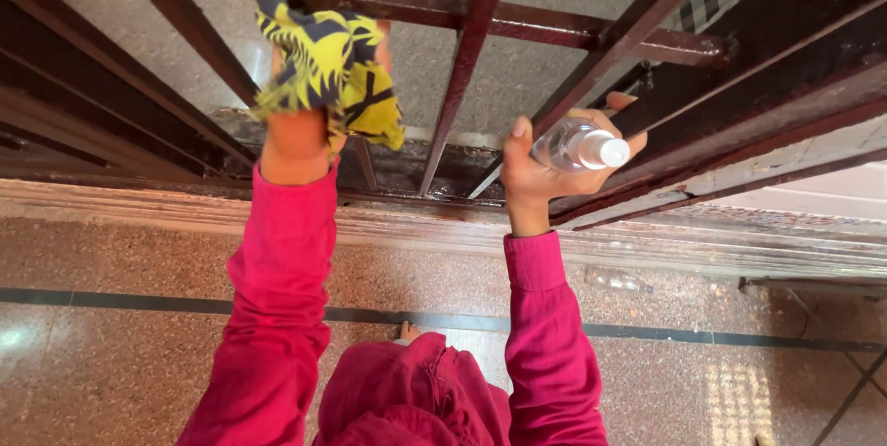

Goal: The person cleans a brown metal gate by spraying a liquid from a clear bottle and wiping the bars with a yellow and black patterned cloth. The person systematically moves along the gate, spraying and wiping each section.

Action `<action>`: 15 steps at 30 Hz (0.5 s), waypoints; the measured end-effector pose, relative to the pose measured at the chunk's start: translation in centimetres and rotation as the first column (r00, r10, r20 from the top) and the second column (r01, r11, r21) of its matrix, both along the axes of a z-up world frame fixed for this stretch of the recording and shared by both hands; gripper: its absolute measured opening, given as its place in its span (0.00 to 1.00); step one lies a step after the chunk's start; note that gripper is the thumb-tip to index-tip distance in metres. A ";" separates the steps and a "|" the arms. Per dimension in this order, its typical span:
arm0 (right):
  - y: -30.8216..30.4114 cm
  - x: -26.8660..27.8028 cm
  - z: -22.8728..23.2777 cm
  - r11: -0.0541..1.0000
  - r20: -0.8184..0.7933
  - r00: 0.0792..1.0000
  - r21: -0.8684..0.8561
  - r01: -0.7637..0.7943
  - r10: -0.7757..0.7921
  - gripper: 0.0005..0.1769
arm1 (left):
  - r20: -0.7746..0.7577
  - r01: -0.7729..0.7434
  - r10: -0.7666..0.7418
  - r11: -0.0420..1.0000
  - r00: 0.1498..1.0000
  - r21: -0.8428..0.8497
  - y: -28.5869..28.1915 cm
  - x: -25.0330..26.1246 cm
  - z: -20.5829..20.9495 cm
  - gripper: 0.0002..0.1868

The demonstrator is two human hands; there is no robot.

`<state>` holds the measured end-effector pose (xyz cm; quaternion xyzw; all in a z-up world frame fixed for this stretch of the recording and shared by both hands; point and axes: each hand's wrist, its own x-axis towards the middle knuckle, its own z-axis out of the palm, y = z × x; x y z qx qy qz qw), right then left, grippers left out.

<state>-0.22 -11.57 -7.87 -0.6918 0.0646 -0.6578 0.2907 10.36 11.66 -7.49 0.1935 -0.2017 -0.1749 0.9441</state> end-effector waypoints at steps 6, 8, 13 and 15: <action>0.3 -0.5 0.5 0.998 -0.070 0.997 0.058 -0.009 0.013 0.43 | 0.660 -0.892 0.607 0.379 0.442 0.248 -3.0 -3.9 -7.6 0.26; 0.1 -0.2 0.5 0.996 -0.058 0.994 -0.029 0.089 -0.090 0.40 | 0.739 -0.944 0.587 0.188 0.329 0.271 -3.9 -4.3 -10.2 0.23; 0.2 0.1 -0.5 0.984 0.097 0.983 0.072 -0.160 0.153 0.35 | 0.924 -0.953 0.357 -0.204 0.141 0.224 -4.7 -4.8 -18.3 0.16; 0.1 0.3 -1.4 0.951 0.066 0.961 0.142 -0.276 0.269 0.28 | 0.969 -0.933 0.233 -0.326 0.077 0.153 -4.4 -4.9 -21.9 0.14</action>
